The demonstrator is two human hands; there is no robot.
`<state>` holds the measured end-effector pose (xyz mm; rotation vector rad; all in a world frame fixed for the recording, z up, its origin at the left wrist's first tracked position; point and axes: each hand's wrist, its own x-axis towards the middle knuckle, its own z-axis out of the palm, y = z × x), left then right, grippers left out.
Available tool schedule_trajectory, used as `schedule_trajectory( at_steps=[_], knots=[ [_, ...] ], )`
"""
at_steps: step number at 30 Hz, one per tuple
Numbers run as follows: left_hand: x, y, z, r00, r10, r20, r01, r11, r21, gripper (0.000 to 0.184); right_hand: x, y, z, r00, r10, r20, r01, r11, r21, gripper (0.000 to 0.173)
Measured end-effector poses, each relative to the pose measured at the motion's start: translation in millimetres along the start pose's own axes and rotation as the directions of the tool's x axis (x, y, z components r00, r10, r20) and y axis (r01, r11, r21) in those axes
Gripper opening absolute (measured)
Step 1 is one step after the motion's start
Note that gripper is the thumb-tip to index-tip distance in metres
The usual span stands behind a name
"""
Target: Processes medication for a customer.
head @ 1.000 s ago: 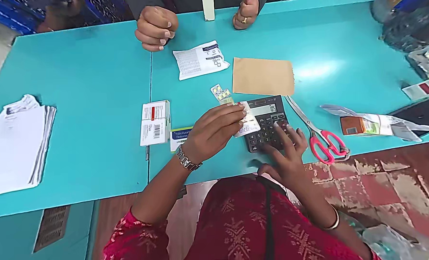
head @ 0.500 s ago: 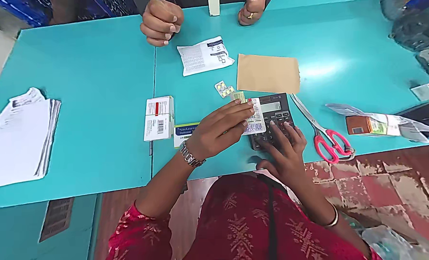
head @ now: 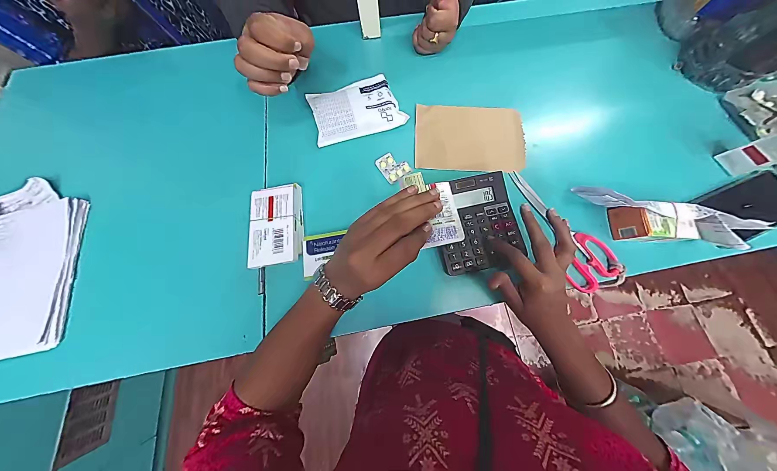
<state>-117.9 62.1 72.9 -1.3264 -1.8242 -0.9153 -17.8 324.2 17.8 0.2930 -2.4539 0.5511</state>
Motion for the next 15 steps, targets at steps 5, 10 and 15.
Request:
schedule_trajectory(
  at_steps=[5,10,15],
  knots=[
    [0.7,-1.1,-0.2,1.0,-0.014,-0.024,0.014,1.0,0.012,0.004,7.0,-11.1,-1.8,0.997,-0.026,0.077,0.025,1.0,0.015,0.075],
    [-0.2,-2.4,-0.2,1.0,-0.021,-0.022,0.022,1.0,0.02,0.004,3.1,-15.2,1.8,0.995,-0.066,0.071,0.064,0.997,0.035,0.074],
    [1.0,-0.8,-1.7,0.999,-0.03,-0.034,0.031,0.999,0.037,0.004,-4.2,-4.6,-5.0,1.0,-0.009,0.025,0.009,1.0,0.005,0.07]
  ],
)
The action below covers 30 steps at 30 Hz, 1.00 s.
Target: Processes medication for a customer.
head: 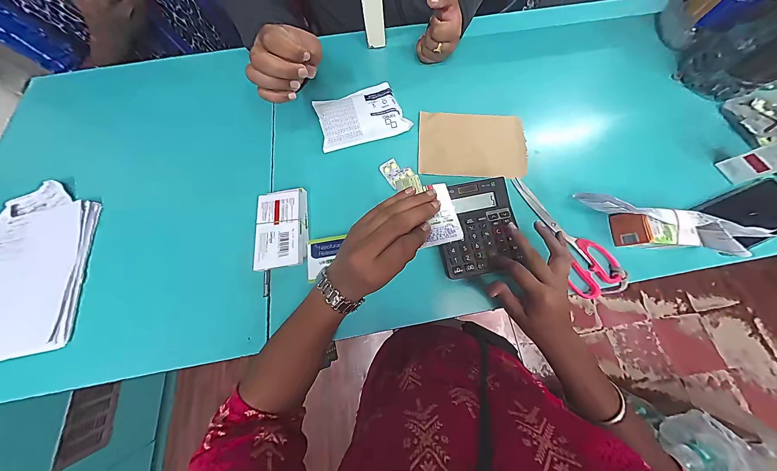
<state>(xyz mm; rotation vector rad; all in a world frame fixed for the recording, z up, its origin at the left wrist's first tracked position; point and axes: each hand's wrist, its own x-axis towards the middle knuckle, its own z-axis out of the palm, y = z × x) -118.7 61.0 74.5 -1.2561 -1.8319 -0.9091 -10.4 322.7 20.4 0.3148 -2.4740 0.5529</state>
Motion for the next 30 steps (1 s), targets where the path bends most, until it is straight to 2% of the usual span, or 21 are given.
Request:
schedule_trajectory(
  at_steps=[6,13,17,21,24,28,30],
  knots=[
    [0.3,2.3,1.5,1.0,0.001,-0.014,-0.001,1.0,0.001,0.004,2.3,-3.5,1.6,0.998,-0.062,-0.012,0.062,0.998,-0.011,0.066],
    [-0.6,0.7,0.0,0.999,-0.033,-0.007,0.033,0.999,0.025,0.004,0.6,-15.7,14.6,0.993,-0.108,0.051,0.105,0.993,0.06,0.068],
    [-0.2,0.4,0.3,0.999,-0.033,-0.016,0.034,0.999,0.031,0.002,-2.6,-20.5,12.3,0.978,-0.19,0.085,0.184,0.98,0.077,0.065],
    [0.5,-0.1,0.9,0.999,-0.031,-0.022,0.032,0.998,0.047,0.001,-5.1,-10.0,1.4,0.995,-0.095,-0.025,0.095,0.995,0.005,0.061],
    [-1.1,1.8,0.3,0.999,-0.033,-0.019,0.034,0.998,0.058,0.002,-9.3,-1.9,-1.0,1.0,-0.006,-0.016,0.005,1.0,-0.01,0.068],
    [-3.3,14.1,4.6,0.993,-0.114,-0.025,0.112,0.991,-0.077,0.009,-15.1,-6.8,-6.0,0.995,-0.064,-0.082,0.071,0.993,0.091,0.054],
    [-4.3,26.7,8.9,0.982,-0.177,0.064,0.186,0.966,-0.182,0.016,-14.5,-11.6,-6.6,0.992,-0.076,-0.1,0.097,0.971,0.22,0.047]
  ],
)
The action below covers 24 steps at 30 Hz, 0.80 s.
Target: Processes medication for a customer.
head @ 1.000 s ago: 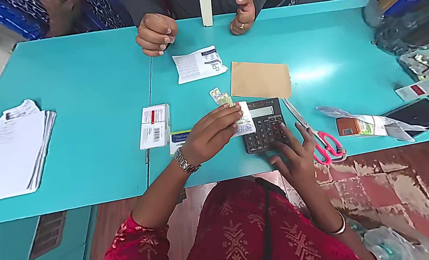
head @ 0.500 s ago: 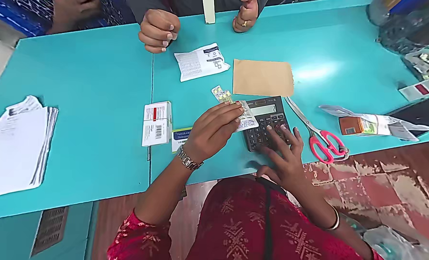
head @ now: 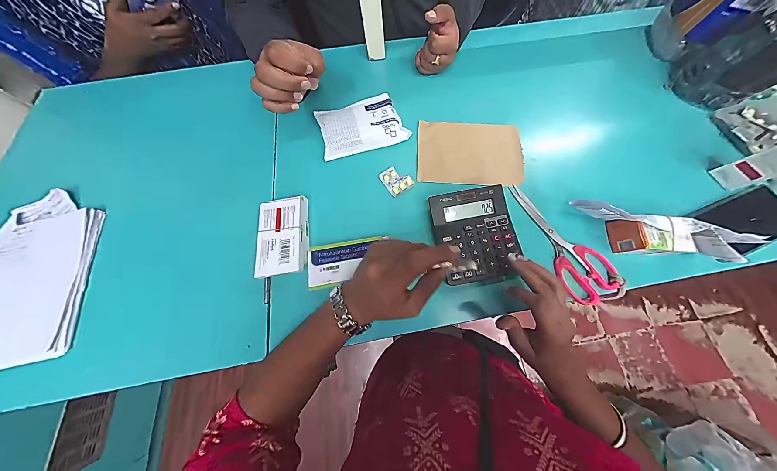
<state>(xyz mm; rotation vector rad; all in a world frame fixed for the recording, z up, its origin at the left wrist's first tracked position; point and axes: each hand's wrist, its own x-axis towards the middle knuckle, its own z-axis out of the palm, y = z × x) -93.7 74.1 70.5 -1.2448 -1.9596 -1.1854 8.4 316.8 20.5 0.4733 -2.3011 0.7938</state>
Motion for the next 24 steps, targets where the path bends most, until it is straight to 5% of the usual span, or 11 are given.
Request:
schedule_trajectory(
  at_steps=[5,8,13,17,21,22,24],
  knots=[
    [-4.1,24.8,25.6,0.925,-0.034,0.378,0.112,0.977,-0.184,0.028,0.1,-19.2,10.6,0.987,0.152,0.05,-0.159,0.892,0.423,0.038],
    [-3.0,32.7,28.3,0.868,-0.085,0.489,0.202,0.961,-0.191,0.023,3.9,-22.7,16.1,0.972,0.233,0.039,-0.214,0.798,0.563,0.02],
    [-1.1,36.1,4.8,0.843,-0.256,0.473,0.276,0.961,0.03,0.039,12.7,-13.0,-8.8,0.867,0.495,0.059,-0.423,0.668,0.612,0.003],
    [-15.8,9.8,-41.2,0.768,-0.471,0.434,0.323,0.87,0.372,0.066,21.0,2.3,-19.4,0.767,0.641,0.015,-0.511,0.597,0.619,0.025],
    [-24.6,-1.7,-69.8,0.541,-0.695,0.474,0.418,0.711,0.566,0.094,20.3,11.0,-17.5,0.771,0.635,0.05,-0.501,0.556,0.664,0.035],
    [-26.9,-1.9,-69.7,0.512,-0.717,0.473,0.436,0.691,0.576,0.092,19.7,11.6,-17.7,0.783,0.619,0.057,-0.489,0.556,0.672,0.032],
    [-30.9,0.2,-64.9,0.556,-0.712,0.43,0.466,0.695,0.548,0.082,22.3,12.6,-22.2,0.799,0.593,0.096,-0.473,0.522,0.71,0.024]
  ],
)
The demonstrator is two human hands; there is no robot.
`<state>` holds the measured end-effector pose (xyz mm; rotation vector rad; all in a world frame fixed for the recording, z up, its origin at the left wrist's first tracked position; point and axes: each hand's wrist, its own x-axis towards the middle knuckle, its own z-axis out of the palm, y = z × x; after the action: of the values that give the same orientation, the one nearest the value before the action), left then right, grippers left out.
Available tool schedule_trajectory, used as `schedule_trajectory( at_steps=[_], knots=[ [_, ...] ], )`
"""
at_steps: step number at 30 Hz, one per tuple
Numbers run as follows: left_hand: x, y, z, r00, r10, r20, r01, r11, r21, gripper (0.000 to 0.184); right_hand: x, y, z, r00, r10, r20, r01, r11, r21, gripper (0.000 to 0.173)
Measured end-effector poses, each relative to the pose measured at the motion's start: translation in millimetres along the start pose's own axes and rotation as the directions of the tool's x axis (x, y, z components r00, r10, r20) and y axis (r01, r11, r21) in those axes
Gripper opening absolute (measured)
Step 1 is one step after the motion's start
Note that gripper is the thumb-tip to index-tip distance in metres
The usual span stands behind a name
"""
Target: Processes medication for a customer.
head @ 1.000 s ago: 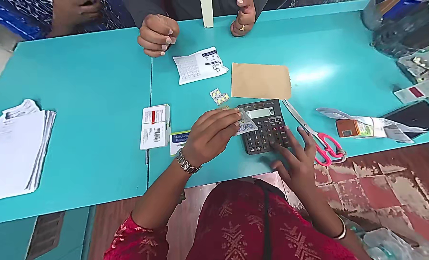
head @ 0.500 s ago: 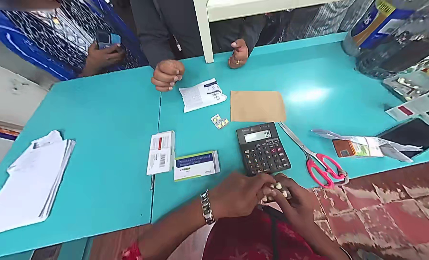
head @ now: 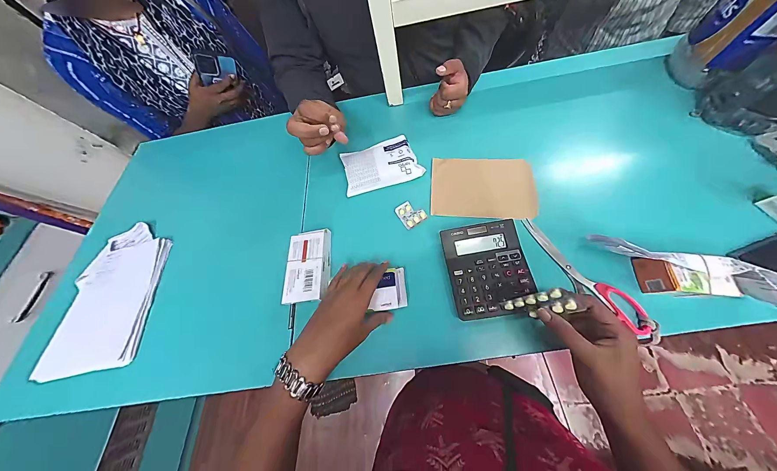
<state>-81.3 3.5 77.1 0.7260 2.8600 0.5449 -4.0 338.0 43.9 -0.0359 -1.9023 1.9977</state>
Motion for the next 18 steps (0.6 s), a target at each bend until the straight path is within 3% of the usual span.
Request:
schedule_trajectory(
  at_steps=[3,6,9,13,16,18],
  knots=[
    [-5.1,9.0,8.4,0.991,0.009,-0.133,-0.018,0.997,-0.07,0.078,5.9,-6.4,-6.0,0.997,0.072,0.035,-0.075,0.993,0.09,0.012],
    [-11.0,23.5,19.8,0.957,0.024,-0.289,-0.056,0.993,-0.103,0.072,11.0,-12.4,-2.3,0.978,0.188,0.085,-0.202,0.958,0.204,0.016],
    [-15.0,38.3,28.9,0.905,0.06,-0.42,-0.14,0.977,-0.162,0.065,9.4,-24.2,15.8,0.941,0.243,0.234,-0.272,0.957,0.097,0.021],
    [-13.5,51.7,37.7,0.851,0.123,-0.51,-0.215,0.968,-0.126,0.062,10.5,-37.2,43.4,0.917,-0.033,0.397,0.104,0.982,-0.159,0.036],
    [-15.8,58.0,40.2,0.831,0.166,-0.531,-0.239,0.968,-0.071,0.059,9.0,-42.8,55.1,0.882,-0.203,0.424,0.356,0.878,-0.32,0.028],
    [-17.5,59.4,41.1,0.821,0.181,-0.542,-0.243,0.969,-0.044,0.058,5.0,-44.6,54.6,0.854,-0.25,0.456,0.445,0.805,-0.392,0.024]
  ],
)
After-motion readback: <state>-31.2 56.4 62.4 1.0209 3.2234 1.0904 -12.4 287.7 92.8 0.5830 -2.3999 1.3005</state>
